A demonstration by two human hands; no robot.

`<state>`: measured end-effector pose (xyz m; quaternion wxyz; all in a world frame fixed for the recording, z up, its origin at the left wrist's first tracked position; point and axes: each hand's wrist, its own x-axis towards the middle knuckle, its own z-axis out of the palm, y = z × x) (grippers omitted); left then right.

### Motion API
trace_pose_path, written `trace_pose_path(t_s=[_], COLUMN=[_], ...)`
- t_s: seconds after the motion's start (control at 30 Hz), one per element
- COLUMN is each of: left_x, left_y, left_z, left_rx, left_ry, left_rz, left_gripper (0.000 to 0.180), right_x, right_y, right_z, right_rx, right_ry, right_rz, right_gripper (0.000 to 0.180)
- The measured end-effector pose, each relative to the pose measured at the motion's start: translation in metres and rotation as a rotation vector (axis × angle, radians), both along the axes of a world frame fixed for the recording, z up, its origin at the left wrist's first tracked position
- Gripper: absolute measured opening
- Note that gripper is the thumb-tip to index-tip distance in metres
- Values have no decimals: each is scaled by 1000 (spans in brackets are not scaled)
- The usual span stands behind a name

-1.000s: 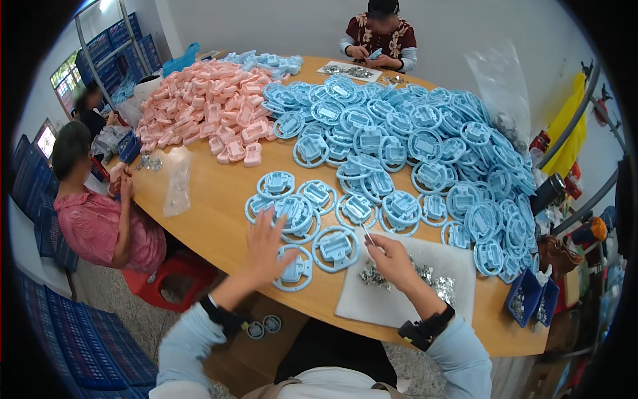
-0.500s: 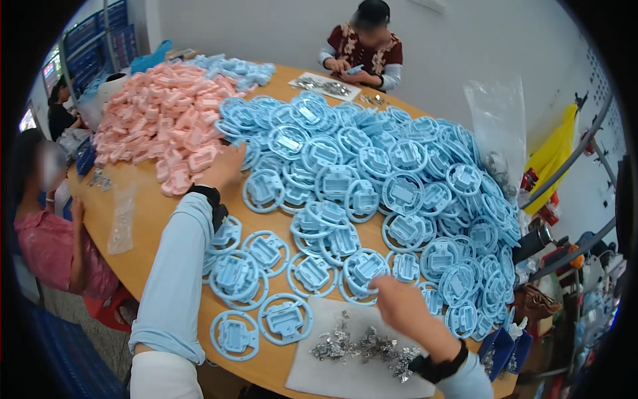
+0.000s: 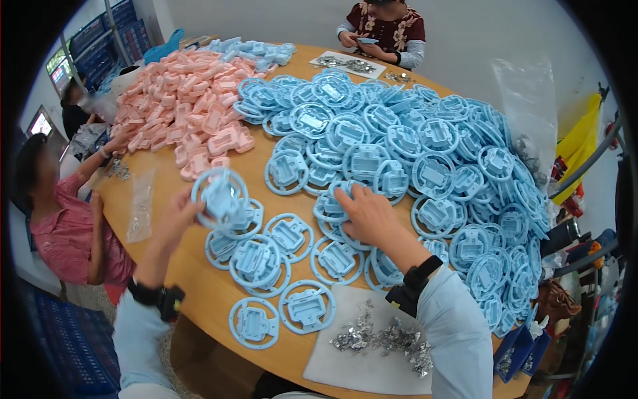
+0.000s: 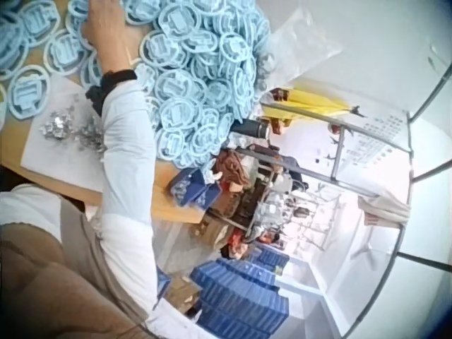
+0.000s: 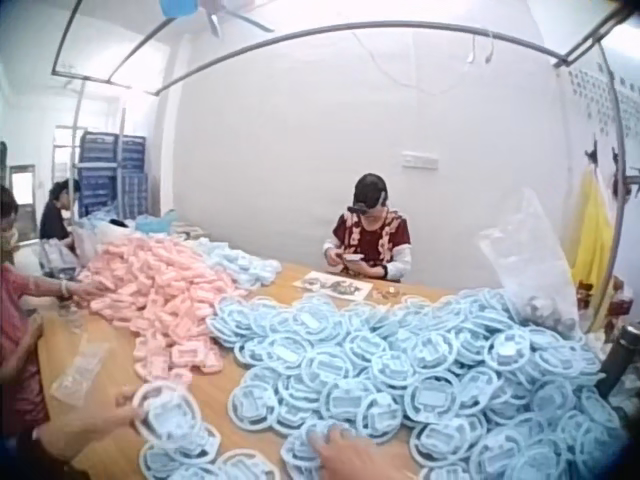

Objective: Assembling small metal components onto blue plastic ring structures at a workbench.

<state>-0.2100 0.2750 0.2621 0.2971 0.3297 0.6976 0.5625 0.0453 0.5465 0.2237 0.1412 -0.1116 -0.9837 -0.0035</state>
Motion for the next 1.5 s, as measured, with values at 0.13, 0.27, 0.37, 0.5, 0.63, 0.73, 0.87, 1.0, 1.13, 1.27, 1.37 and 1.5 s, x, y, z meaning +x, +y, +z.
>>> trace_pose_path(t_s=[0.13,0.27,0.37,0.5,0.63,0.73,0.87,1.0,1.13,1.27,1.37,1.5], left_x=[50,85,105,118,136,151,168,171,171,170,170,170], left_y=[-88,-142,-146,-140,-129,-122,-103,-95,-95,-94,-96,-95], left_z=[-34,-72,-84,-108,-112,-105,-87,-96,-102,-103,-107,-103], left_rx=[149,234,47,-64,-128,-74,-2,-29,-42,-50,7,41], left_ry=[-316,-474,-323,404,731,718,965,967,894,899,880,833], left_rz=[205,350,416,515,555,506,310,271,327,334,340,366], left_gripper=[34,30,33,45,58,66,75,77,74,73,71,65], right_x=[-6,1,-1,-13,-33,-40,-34,-18,19,31,32,35], right_y=[-5,-22,-44,-85,-133,-157,-155,-102,-57,-36,-40,-64], right_z=[-1,5,22,42,22,-2,10,19,0,-26,-23,10], right_rx=[-32,-1,11,-20,-73,-153,-443,-496,-119,-60,-36,-362], right_ry=[-92,58,162,271,329,122,80,229,-158,-148,-73,517], right_rz=[-75,-104,-80,-9,34,-20,-41,-239,-287,-190,-208,-249], right_gripper=[48,41,41,42,44,52,65,48,30,21,16,10])
